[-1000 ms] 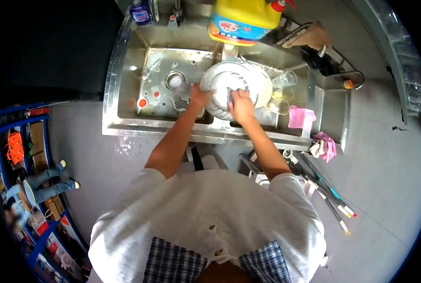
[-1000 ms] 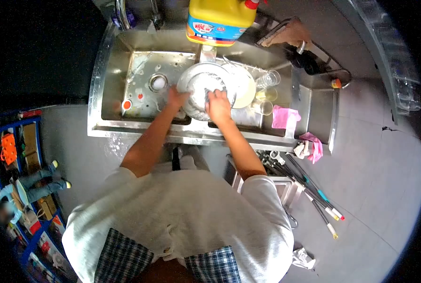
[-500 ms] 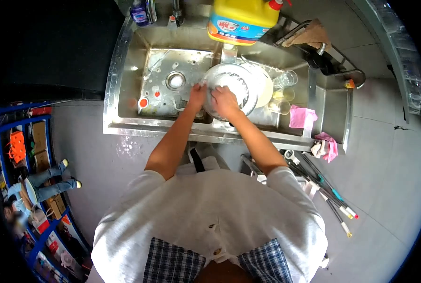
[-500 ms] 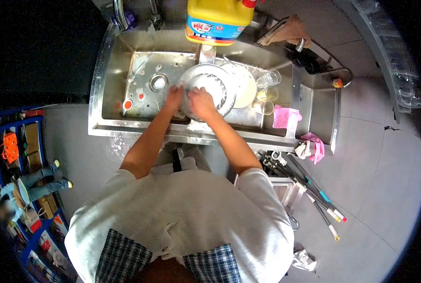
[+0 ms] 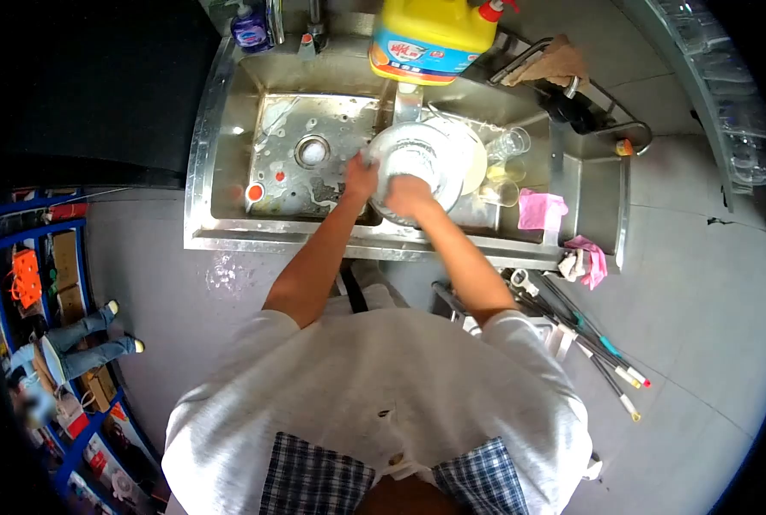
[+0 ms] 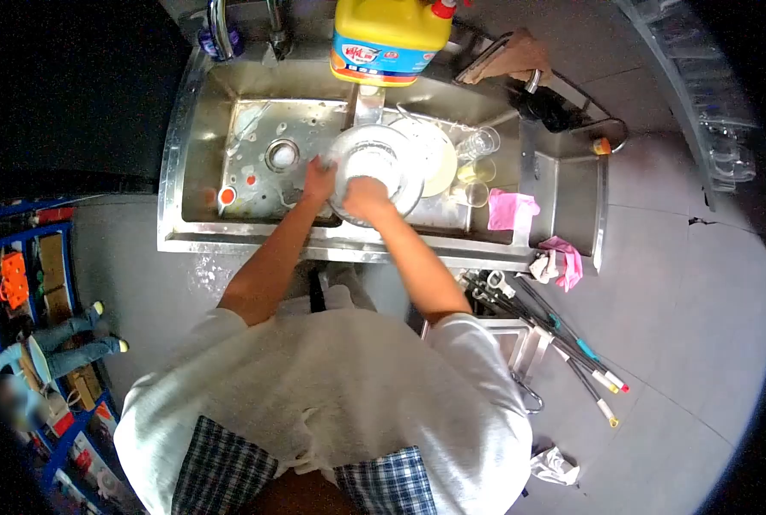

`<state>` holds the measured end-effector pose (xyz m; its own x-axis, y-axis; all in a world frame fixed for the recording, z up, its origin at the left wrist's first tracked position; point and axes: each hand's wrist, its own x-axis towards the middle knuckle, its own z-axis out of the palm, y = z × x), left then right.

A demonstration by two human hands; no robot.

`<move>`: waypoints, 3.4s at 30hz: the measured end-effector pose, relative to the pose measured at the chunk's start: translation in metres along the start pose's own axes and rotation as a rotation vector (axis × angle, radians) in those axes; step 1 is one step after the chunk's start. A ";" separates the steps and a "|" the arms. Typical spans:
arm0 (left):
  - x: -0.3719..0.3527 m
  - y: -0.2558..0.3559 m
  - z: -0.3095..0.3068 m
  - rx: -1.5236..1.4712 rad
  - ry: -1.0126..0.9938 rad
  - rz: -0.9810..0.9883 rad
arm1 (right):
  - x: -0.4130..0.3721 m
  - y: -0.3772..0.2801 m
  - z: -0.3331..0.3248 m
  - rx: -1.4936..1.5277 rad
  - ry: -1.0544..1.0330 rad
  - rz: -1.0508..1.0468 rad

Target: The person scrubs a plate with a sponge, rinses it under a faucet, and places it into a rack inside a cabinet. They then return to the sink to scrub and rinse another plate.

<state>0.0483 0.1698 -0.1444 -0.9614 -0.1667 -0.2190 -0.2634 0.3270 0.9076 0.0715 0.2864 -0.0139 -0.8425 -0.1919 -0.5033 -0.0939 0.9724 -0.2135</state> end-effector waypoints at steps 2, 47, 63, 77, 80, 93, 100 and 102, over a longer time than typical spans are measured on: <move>-0.010 0.031 -0.024 -0.109 -0.063 0.000 | 0.015 -0.009 -0.010 0.091 0.145 -0.023; -0.004 0.028 -0.158 -1.838 -1.128 -1.212 | 0.072 -0.135 -0.135 0.633 1.009 -0.107; -0.017 0.087 -0.109 -1.655 -0.589 -0.897 | 0.025 -0.161 -0.134 0.205 1.066 -0.615; -0.013 0.101 -0.094 -1.891 -0.869 -0.683 | -0.034 -0.085 -0.137 0.780 1.060 -0.605; -0.026 0.113 -0.101 -1.884 -1.154 -0.757 | 0.020 -0.018 -0.113 1.078 0.910 -0.457; -0.053 0.117 -0.152 -1.658 -1.163 -0.777 | 0.051 -0.028 -0.069 1.850 -0.171 -0.513; -0.026 0.125 -0.262 -1.464 -0.450 -0.286 | 0.074 -0.022 -0.052 1.698 -0.204 -0.291; -0.037 0.120 -0.285 -1.263 -0.456 -0.306 | 0.069 -0.030 -0.038 1.515 -0.043 -0.108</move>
<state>0.0754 -0.0501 0.0744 -0.8839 0.3193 -0.3417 -0.4528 -0.7671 0.4545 -0.0042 0.2488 -0.0101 -0.8494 -0.2806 -0.4471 0.4870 -0.0902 -0.8687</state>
